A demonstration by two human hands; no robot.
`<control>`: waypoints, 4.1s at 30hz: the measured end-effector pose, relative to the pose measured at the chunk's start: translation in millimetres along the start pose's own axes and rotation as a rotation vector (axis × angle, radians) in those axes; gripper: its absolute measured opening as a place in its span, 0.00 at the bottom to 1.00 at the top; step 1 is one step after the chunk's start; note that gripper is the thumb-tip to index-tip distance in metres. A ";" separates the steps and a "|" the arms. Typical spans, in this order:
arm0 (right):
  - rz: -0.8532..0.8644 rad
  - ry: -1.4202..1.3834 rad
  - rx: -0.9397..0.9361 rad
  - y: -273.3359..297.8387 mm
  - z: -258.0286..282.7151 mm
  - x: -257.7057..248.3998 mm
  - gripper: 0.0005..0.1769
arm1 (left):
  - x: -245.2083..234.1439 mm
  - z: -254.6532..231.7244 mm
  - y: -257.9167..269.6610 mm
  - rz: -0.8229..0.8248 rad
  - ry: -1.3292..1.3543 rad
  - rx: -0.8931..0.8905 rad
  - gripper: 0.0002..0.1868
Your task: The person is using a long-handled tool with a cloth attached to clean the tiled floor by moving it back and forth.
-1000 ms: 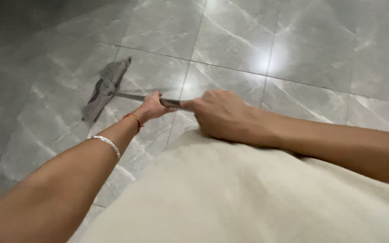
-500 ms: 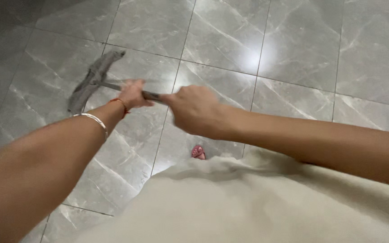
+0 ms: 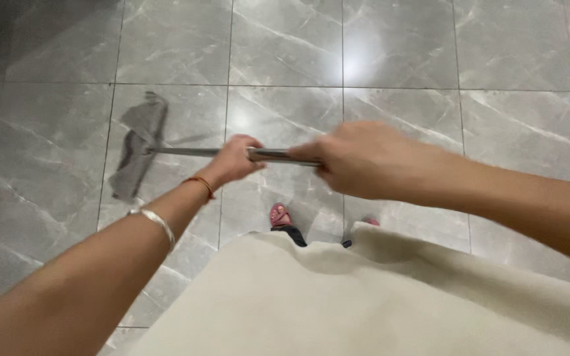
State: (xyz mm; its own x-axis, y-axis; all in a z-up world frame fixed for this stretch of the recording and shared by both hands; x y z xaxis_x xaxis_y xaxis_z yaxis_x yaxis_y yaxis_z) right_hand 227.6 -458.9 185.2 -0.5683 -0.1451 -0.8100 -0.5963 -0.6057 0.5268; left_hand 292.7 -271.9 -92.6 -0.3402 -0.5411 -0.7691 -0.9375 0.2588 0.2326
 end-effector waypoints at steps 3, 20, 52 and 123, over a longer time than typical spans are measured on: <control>0.207 0.085 0.235 71.7 -30.2 -12.2 0.29 | 15.2 -85.8 13.2 0.049 0.169 0.019 0.22; -0.324 -0.012 -0.391 100.3 -90.1 105.7 0.25 | 117.9 -65.3 20.6 -0.051 -0.232 -0.227 0.30; -0.182 0.172 -0.478 131.5 -18.7 155.9 0.39 | 126.7 -88.8 111.1 -0.123 -0.180 -0.099 0.14; 0.083 0.284 -0.306 236.2 47.1 194.6 0.39 | 167.8 -47.8 217.0 0.019 -0.196 -0.466 0.19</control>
State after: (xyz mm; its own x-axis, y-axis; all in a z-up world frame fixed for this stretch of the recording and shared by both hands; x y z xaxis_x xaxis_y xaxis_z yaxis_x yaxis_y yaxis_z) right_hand -50.5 -593.3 164.2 -0.4027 -0.3869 -0.8296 -0.3347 -0.7813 0.5268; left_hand 28.7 -344.8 -142.8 -0.3793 -0.3674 -0.8492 -0.8796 -0.1414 0.4541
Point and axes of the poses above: each hand's wrist, its own y-axis away from the middle knuckle, its own x-axis out of the palm, z = x × y, the point moved 7 cm from there along -y, towards the middle knuckle, and after that the axes turned 5 degrees about -x, right-handed, at the moved point
